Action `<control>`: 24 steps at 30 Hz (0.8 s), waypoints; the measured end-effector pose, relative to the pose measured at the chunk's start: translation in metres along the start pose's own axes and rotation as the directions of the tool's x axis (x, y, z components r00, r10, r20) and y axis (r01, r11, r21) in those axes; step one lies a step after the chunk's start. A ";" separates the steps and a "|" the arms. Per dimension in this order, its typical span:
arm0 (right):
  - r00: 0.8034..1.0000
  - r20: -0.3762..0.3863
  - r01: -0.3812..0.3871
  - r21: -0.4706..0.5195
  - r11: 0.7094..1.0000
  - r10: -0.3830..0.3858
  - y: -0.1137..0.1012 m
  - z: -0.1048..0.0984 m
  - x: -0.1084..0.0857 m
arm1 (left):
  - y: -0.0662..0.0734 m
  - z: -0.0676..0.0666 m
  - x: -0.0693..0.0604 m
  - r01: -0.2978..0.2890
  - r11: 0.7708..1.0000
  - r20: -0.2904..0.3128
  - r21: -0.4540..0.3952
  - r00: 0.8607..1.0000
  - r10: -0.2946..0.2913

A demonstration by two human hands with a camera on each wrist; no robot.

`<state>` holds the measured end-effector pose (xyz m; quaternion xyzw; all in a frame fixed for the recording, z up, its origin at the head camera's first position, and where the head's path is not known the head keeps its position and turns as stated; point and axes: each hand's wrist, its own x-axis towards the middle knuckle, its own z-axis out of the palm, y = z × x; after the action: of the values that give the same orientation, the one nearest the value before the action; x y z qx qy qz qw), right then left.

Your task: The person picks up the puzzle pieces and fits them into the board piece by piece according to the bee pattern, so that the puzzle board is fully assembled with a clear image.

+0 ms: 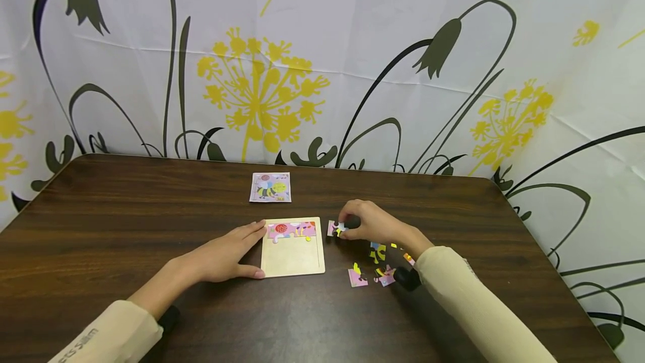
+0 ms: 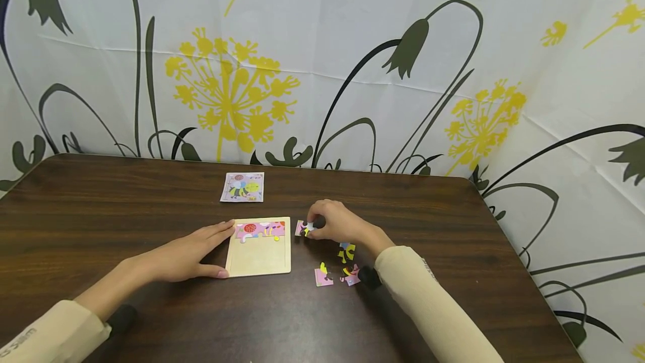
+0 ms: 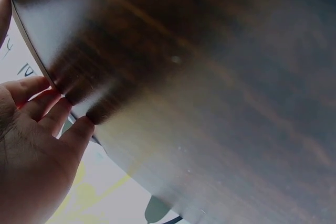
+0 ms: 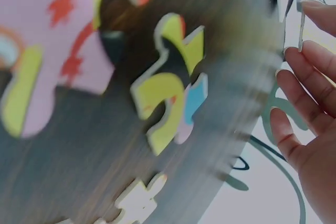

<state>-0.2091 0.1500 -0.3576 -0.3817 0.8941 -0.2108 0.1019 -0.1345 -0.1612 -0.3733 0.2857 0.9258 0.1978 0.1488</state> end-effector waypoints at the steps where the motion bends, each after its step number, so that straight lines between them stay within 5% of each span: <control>1: 1.000 -0.001 0.005 0.005 1.000 -0.005 -0.001 0.000 0.001 | 0.000 0.000 0.000 0.000 1.000 0.000 -0.001 1.000 0.000; 24: 0.992 0.034 0.120 0.061 0.991 -0.122 -0.042 0.023 0.040 | 0.000 -0.001 0.000 -0.009 1.000 -0.008 0.006 1.000 0.009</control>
<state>-0.2016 0.0885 -0.3601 -0.4361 0.8607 -0.2354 0.1169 -0.1346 -0.1616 -0.3720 0.2895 0.9257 0.1969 0.1431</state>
